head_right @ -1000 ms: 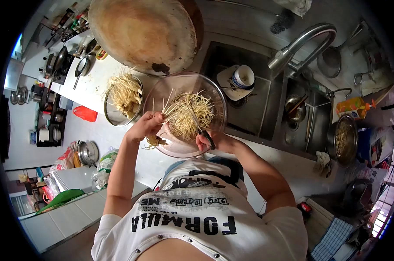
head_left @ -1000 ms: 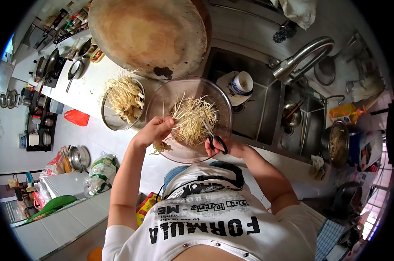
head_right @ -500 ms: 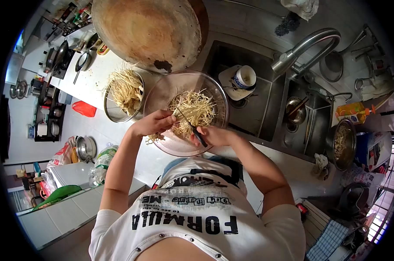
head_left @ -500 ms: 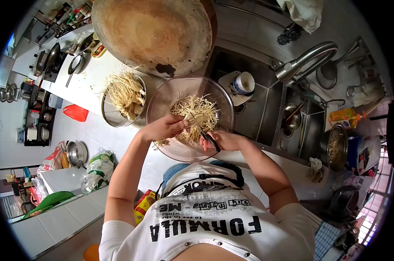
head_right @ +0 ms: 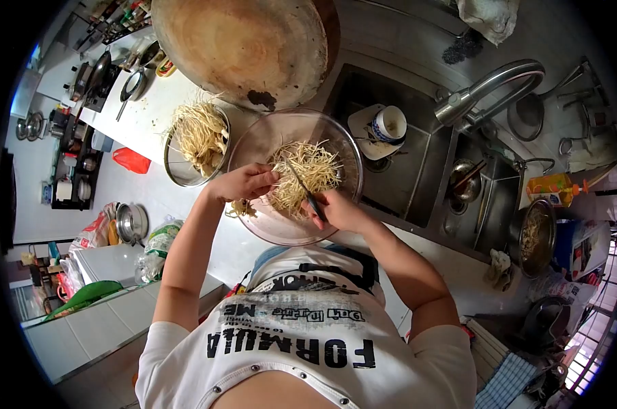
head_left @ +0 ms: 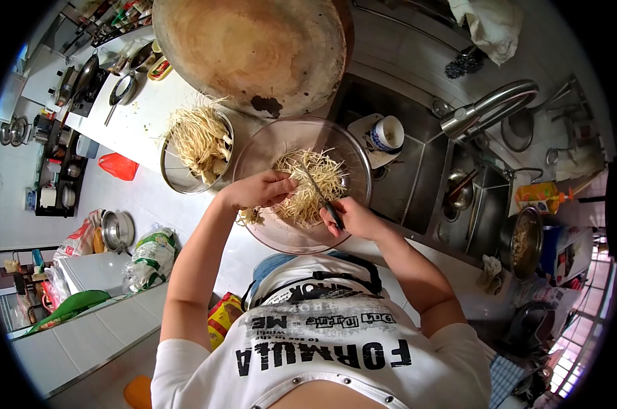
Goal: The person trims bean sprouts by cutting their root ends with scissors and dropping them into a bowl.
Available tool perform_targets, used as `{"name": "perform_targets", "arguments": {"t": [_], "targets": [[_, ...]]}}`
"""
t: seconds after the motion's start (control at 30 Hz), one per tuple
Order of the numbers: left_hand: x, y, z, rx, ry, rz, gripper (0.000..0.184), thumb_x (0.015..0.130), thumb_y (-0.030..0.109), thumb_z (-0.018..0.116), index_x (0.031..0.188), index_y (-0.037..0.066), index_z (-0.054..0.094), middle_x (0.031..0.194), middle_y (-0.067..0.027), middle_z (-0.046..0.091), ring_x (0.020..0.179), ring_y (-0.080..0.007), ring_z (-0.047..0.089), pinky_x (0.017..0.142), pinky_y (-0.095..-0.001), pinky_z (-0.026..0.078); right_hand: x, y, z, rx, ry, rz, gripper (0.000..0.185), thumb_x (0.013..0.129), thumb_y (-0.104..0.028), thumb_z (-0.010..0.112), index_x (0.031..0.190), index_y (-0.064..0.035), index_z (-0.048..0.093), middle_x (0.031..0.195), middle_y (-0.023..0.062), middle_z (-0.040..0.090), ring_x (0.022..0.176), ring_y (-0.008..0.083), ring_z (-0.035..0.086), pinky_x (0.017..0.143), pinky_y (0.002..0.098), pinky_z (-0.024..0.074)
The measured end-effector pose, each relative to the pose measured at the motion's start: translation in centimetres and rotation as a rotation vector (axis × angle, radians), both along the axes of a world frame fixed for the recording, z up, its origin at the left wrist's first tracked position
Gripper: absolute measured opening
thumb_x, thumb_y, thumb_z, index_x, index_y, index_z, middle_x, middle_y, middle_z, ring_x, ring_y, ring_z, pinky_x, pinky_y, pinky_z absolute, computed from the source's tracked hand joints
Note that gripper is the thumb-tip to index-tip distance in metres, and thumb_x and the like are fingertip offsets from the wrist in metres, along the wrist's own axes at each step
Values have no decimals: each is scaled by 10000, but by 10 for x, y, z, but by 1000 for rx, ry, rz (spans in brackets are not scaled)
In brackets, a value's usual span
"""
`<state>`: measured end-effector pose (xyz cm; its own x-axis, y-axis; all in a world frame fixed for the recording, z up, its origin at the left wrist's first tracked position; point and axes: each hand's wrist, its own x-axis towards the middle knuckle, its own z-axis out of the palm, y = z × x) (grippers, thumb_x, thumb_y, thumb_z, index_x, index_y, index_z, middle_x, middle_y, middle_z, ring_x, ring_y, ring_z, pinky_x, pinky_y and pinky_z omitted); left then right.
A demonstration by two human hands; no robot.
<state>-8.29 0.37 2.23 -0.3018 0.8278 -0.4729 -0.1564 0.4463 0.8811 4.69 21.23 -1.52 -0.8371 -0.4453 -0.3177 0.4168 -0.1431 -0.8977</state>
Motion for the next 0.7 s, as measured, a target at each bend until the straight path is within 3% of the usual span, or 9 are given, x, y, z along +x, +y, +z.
{"name": "perform_targets", "arguments": {"t": [0.1,0.17,0.2,0.3,0.37,0.47,0.57,0.63,0.7], "targets": [[5,2,-1,-52,-132,6,363,874,405,487,905,44,502,685,8,459,588,-83,432,514,-218,355,-6,-4,-15,7,90,-156,172,853,-202,538,786,-47,503,697,-2,517,554,68,481,474,193,350],[18,5,-5,29,111,129,597,766,441,611,1090,-19,411,980,-111,465,917,-173,444,773,-283,371,-12,-12,-17,-59,184,-269,187,845,-230,555,819,-50,510,729,3,537,561,65,494,471,186,357],[19,7,-6,42,161,148,782,700,441,692,1194,-54,342,1141,-170,442,1096,-215,418,914,-317,350,-16,-19,-4,-88,64,-374,162,822,-194,579,823,-48,509,709,2,530,558,64,497,472,188,374],[25,18,2,235,188,111,812,655,357,755,1205,-44,313,1104,-161,464,1055,-183,433,889,-289,358,-29,-33,2,65,20,-521,251,743,-163,686,888,-36,525,769,4,528,607,58,496,489,179,416],[26,17,-5,257,105,155,839,619,290,794,1197,-26,274,1074,-145,482,1029,-170,441,864,-282,366,-34,-43,9,-36,78,-698,248,725,-145,705,880,-50,536,708,-25,514,604,54,496,507,184,420],[30,18,10,50,326,175,810,606,284,806,1139,4,264,1004,-160,512,965,-184,475,827,-289,387,-40,-47,19,-10,58,-626,224,720,-129,707,860,-53,550,686,-23,534,622,58,512,528,187,425],[33,13,5,73,335,230,830,587,307,815,1135,8,268,1018,-182,512,980,-205,482,832,-296,388,-45,-50,26,122,128,-513,202,748,-117,674,870,-39,534,802,10,549,628,56,508,478,194,420],[34,10,-7,116,219,275,896,565,300,825,1191,6,255,1079,-172,496,1046,-219,462,887,-300,360,-49,-49,22,161,197,-454,140,754,-92,657,806,-34,540,740,13,552,588,67,509,476,211,420],[37,7,8,280,342,237,992,539,247,837,1276,4,218,1168,-158,458,1133,-225,410,952,-301,308,-51,-50,37,150,189,-371,115,755,-61,639,804,-30,540,687,14,545,551,72,508,469,207,421]]}}
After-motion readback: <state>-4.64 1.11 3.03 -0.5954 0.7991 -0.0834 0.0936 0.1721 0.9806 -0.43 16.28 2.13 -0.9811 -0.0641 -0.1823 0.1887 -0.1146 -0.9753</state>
